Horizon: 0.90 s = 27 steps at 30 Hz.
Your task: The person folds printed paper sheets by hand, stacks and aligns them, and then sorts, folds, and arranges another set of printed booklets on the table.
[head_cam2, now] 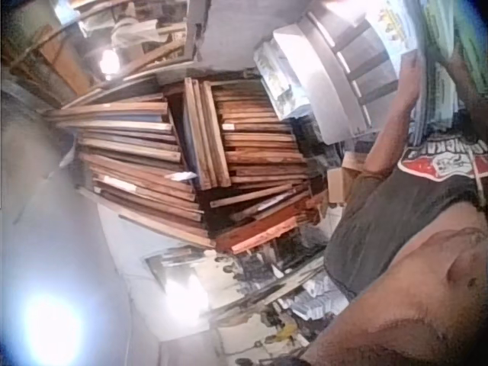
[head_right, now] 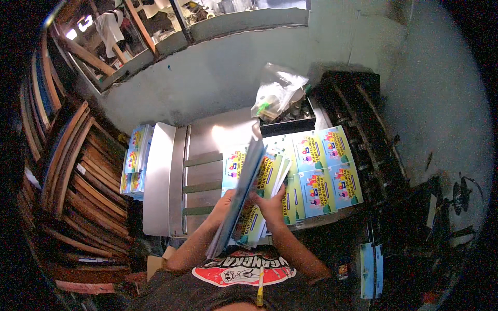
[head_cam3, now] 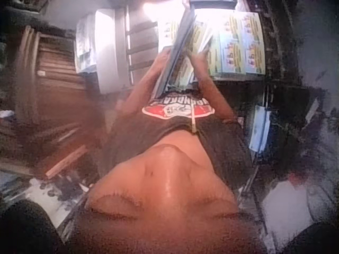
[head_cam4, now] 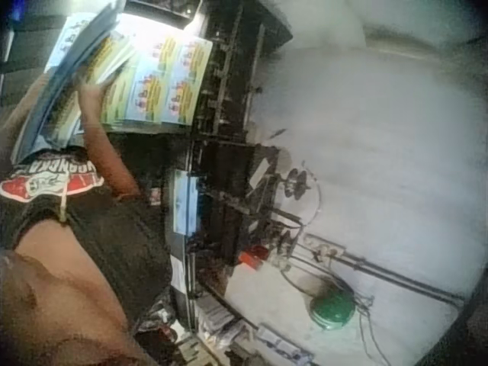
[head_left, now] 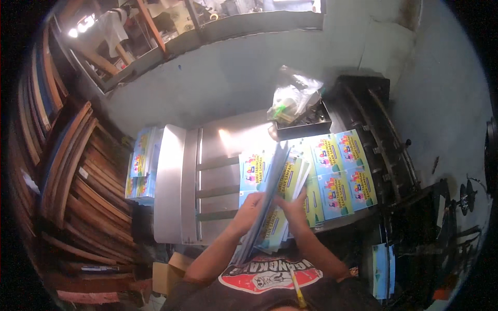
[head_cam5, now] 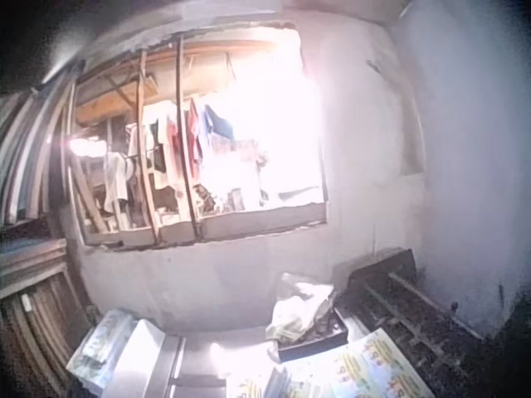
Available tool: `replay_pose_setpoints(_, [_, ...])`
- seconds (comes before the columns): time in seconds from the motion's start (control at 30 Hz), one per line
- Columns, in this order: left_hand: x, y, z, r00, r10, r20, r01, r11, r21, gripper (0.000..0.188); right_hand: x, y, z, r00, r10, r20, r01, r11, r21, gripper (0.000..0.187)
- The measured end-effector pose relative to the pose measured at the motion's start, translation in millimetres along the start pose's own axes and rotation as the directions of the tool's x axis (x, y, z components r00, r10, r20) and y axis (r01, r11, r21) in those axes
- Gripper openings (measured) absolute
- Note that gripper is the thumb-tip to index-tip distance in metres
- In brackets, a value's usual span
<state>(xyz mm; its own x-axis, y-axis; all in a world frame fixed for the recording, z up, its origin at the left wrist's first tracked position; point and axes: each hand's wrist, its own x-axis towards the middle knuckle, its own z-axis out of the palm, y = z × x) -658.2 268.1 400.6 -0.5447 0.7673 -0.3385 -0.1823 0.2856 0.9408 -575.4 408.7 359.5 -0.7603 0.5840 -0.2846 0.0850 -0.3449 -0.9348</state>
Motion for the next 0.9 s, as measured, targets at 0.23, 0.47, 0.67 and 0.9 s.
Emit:
replay_pose_setpoints(0.23, [-0.1, 14.0, 7.0, 0.987, -0.156, 0.031, 0.153, 0.88, -0.451, 0.061, 1.5, 1.8, 6.8, 0.995, 0.022, -0.098, -0.019, 0.999, 0.032, 0.107])
replay_pose_setpoints(0.47, [23.4, -34.6, -52.8, 0.961, 0.102, -0.257, 0.0, 0.93, 0.368, 0.037, 16.8, 36.8, -5.4, 0.978, -0.156, -0.14, 0.138, 0.982, -0.131, 0.074])
replay_pose_setpoints(0.67, [27.6, -24.7, -22.1, 0.907, 0.375, -0.193, -0.075, 0.594, 0.801, 0.051, 7.3, -1.3, -11.3, 0.989, 0.147, -0.005, -0.143, 0.968, 0.208, 0.063])
replay_pose_setpoints(0.9, [20.6, -53.1, -55.9, 0.824, 0.362, -0.437, 0.013, 0.758, 0.652, 0.067, 3.9, 2.6, -11.3, 0.994, -0.082, -0.075, 0.076, 0.993, -0.086, 0.06])
